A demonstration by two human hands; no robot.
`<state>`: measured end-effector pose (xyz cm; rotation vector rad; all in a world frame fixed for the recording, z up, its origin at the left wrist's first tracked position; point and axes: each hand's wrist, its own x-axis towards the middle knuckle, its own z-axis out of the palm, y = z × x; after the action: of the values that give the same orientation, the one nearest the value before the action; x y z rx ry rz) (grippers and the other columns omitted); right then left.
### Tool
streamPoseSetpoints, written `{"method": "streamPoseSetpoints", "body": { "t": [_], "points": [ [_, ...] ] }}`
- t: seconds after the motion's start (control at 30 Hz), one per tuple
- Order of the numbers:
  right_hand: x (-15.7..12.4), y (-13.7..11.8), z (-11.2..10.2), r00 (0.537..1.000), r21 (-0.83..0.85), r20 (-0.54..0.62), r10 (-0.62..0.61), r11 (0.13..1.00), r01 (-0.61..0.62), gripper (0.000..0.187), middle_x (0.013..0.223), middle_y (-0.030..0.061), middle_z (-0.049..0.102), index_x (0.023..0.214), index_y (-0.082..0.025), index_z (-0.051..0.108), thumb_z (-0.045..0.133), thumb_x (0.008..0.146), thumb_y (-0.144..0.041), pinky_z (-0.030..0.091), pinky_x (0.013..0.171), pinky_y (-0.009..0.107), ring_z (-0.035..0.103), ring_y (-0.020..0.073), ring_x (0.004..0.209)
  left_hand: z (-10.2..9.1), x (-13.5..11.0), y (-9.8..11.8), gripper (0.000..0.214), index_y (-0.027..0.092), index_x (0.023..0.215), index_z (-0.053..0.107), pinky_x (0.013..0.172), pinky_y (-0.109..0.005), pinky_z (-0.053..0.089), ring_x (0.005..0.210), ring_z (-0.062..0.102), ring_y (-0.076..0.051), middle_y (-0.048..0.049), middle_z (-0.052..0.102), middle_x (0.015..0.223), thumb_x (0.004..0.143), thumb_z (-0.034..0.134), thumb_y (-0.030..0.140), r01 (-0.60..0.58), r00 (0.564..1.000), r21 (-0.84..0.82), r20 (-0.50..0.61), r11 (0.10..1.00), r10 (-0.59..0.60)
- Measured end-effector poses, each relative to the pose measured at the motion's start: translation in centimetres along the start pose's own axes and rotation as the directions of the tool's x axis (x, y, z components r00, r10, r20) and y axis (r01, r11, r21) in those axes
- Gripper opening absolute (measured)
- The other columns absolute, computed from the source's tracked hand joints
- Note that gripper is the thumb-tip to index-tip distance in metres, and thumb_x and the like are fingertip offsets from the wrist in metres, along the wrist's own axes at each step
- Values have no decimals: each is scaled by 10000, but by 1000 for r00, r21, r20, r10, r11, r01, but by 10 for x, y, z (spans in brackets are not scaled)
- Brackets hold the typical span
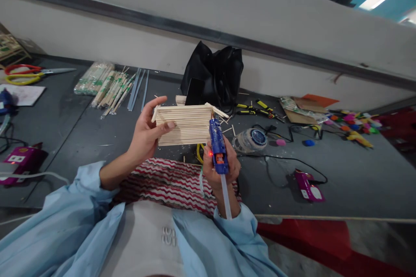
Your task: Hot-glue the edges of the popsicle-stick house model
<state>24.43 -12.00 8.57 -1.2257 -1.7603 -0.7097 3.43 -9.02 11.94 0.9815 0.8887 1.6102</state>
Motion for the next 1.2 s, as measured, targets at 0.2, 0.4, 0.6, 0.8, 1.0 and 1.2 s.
{"method": "streamPoseSetpoints", "body": {
  "t": [0.2,0.4,0.6,0.8,1.0,1.2],
  "points": [
    [2,0,1,1000,60,3,5,998,-5,429,1054,123,760,1293,-142,568,624,922,-350,582,760,275,749,209,877,1,0,0,635,274,1257,588,742,-257,571,857,662,-156,-10,675,1004,688,869,297,-11,1000,11,-13,1000,12],
    [0,0,2,1000,39,12,8,999,-8,425,1055,124,762,1296,-147,567,608,931,-361,583,753,284,753,214,869,0,-1,-1,652,274,1280,573,744,-267,573,851,668,-161,-11,674,982,699,866,316,-19,1000,22,6,1000,19],
    [2,-2,2,1000,-13,-13,6,1000,-6,386,1027,128,769,1234,-132,599,617,938,-380,586,714,275,755,204,825,0,-1,-1,633,277,1280,570,759,-270,570,853,667,-157,-7,668,973,718,857,319,-39,999,31,18,999,39],
    [4,-2,2,1000,-24,-19,-3,1000,2,376,1007,117,771,1218,-138,603,610,942,-394,593,709,282,758,202,815,0,-1,-1,637,283,1268,578,745,-272,574,855,670,-164,-9,670,983,702,868,324,-25,1000,25,7,999,25],
    [3,-3,-1,1000,70,-18,8,998,-6,428,1020,115,769,1286,-137,557,618,937,-377,595,727,280,758,206,842,1,0,-2,629,278,1262,586,761,-282,575,856,670,-167,-9,674,992,701,867,320,-21,1000,13,-1,1000,21],
    [8,-4,-1,1000,142,1,30,989,-30,442,1045,107,768,1336,-164,531,619,944,-348,601,728,281,760,211,841,4,0,2,642,267,1249,588,722,-261,563,829,666,-160,-2,683,953,677,877,302,28,999,-31,-23,999,-29]
  ]
}}
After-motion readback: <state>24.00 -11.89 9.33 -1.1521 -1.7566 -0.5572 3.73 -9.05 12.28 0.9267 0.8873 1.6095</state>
